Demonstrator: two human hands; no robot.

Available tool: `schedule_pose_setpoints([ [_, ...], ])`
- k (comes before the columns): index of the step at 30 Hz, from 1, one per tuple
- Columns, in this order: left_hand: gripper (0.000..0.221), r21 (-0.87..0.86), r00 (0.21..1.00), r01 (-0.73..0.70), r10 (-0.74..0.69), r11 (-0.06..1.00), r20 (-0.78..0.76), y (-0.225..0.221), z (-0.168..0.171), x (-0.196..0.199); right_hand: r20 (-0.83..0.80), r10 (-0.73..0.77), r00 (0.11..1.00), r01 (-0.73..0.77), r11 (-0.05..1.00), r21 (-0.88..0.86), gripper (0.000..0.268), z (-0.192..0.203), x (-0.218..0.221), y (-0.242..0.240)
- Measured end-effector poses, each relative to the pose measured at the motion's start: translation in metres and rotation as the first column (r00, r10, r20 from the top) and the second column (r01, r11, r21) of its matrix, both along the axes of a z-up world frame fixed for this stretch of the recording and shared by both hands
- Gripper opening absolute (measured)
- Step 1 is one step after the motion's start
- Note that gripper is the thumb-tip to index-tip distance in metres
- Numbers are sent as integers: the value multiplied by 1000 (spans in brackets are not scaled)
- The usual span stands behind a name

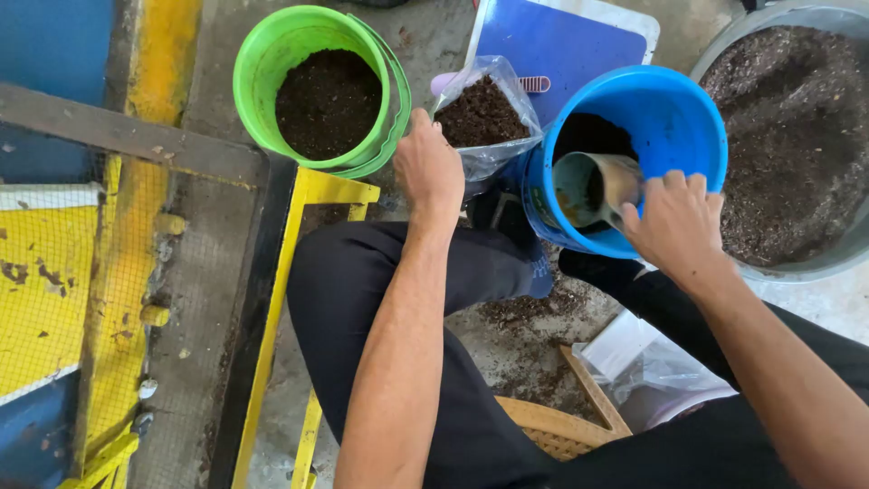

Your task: The person fills small plastic bags with soil from various containers, using a scoop and pouring from buckets.

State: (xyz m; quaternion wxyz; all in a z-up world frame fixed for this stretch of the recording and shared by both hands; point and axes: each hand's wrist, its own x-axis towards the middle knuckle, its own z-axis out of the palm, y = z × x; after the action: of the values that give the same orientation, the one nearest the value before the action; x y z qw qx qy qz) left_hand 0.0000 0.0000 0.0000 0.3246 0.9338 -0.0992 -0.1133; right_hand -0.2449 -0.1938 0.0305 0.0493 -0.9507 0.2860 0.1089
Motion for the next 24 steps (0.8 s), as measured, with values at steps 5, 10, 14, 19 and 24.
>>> schedule_pose_setpoints([
  [5, 17, 82, 999, -15, 18, 996, -39, 0, 10, 1, 406, 190, 894, -171, 982, -83, 43, 17, 110, -16],
  [10, 20, 26, 1000, 1, -2, 1000, 28, 1, -34, 2, 104, -28, 994, -37, 822, 568, 68, -58, 216, -46],
  [14, 21, -36, 995, 16, -12, 999, 103, 1, -49, 4, -52, -10, 999, 40, 781, 623, 69, -123, 224, -48],
  [19, 25, -56, 959, -73, 55, 996, -279, 0, -29, 9, 48, -28, 998, 0, 865, 502, 33, -92, 221, -37],
  [24, 23, -100, 946, -151, 115, 983, -302, -6, -28, 11, 169, -331, 928, 76, 616, 784, 18, -86, 220, -48],
])
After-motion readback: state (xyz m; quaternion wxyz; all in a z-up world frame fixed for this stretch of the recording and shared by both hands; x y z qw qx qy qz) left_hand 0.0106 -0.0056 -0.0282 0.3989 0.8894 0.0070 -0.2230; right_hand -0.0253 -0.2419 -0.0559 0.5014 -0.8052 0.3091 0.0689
